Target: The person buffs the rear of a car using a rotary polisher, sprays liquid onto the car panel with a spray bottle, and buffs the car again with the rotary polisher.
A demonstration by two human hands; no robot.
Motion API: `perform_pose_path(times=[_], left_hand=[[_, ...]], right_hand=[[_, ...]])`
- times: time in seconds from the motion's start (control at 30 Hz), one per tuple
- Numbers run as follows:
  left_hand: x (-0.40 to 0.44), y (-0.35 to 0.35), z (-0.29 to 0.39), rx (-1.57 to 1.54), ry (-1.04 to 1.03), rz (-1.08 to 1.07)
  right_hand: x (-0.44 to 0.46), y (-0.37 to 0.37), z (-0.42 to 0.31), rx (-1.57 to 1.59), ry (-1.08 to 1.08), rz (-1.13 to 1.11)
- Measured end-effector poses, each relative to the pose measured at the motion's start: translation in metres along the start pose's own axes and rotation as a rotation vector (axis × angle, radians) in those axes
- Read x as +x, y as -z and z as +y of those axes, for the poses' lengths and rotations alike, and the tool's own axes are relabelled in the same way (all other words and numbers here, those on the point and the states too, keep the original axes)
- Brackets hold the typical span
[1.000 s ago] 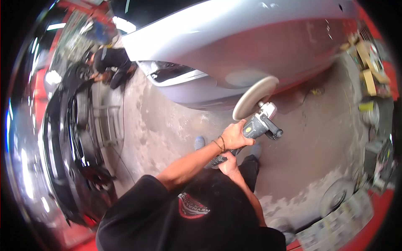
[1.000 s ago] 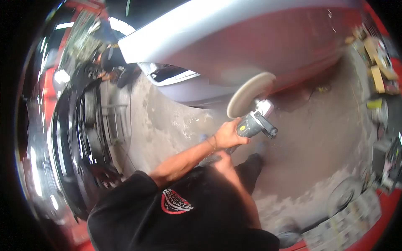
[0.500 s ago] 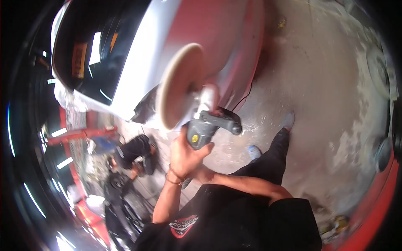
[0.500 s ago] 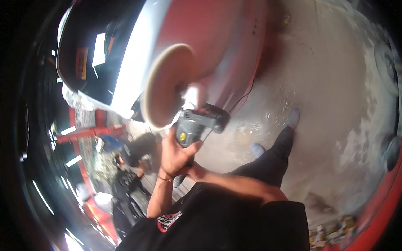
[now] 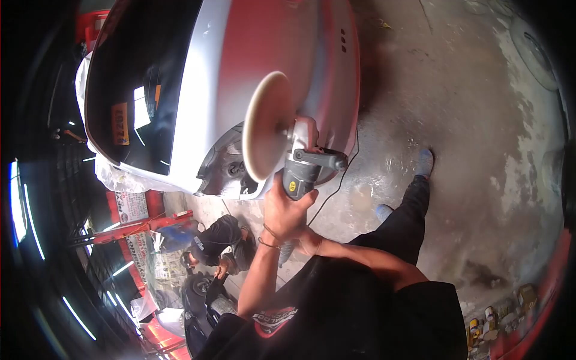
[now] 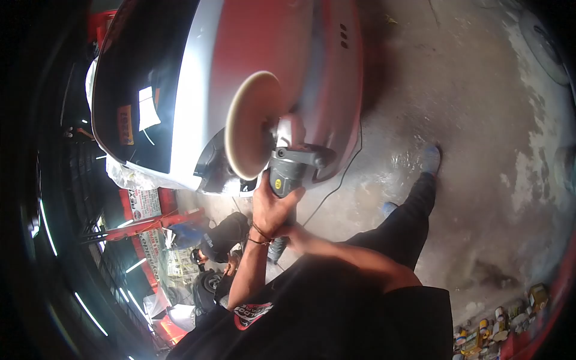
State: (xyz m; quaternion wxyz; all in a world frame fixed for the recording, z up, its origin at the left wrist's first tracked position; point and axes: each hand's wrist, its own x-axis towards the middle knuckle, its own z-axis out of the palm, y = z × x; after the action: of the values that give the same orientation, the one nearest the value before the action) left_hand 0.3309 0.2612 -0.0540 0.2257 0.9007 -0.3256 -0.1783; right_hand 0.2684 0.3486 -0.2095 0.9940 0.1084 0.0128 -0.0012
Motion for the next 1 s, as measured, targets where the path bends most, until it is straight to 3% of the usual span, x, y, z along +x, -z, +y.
perform_pose_path(times=[0.07, 0.17, 0.27, 0.33, 0.43, 0.57, 0.8, 1.0], left_hand=[[0.006, -0.011, 0.001, 0.019, 0.012, -0.033], [0.017, -0.032, -0.013, 0.034, 0.053, -0.057], [0.039, -0.058, -0.02, 0.042, 0.057, -0.045], [0.057, -0.074, -0.007, 0.064, 0.092, -0.036], [0.095, -0.098, 0.014, 0.046, 0.131, -0.036], [0.164, -0.132, 0.058, -0.057, 0.25, -0.058], [0.282, -0.159, 0.126, -0.17, 0.261, -0.062], [0.402, -0.176, 0.182, -0.255, 0.223, -0.016]], right_hand=[[0.0, 0.042, 0.005, -0.038, -0.018, -0.126], [-0.003, 0.079, 0.008, -0.421, 0.125, -0.105], [-0.02, 0.048, -0.043, -0.348, 0.072, -0.032], [-0.026, 0.026, -0.084, -0.126, -0.04, 0.066], [-0.026, 0.019, -0.142, -0.078, -0.055, 0.07], [-0.025, -0.001, -0.244, -0.104, -0.109, 0.219], [0.0, -0.022, -0.393, -0.16, -0.19, 0.363], [0.041, -0.067, -0.526, -0.271, -0.128, 0.395]])
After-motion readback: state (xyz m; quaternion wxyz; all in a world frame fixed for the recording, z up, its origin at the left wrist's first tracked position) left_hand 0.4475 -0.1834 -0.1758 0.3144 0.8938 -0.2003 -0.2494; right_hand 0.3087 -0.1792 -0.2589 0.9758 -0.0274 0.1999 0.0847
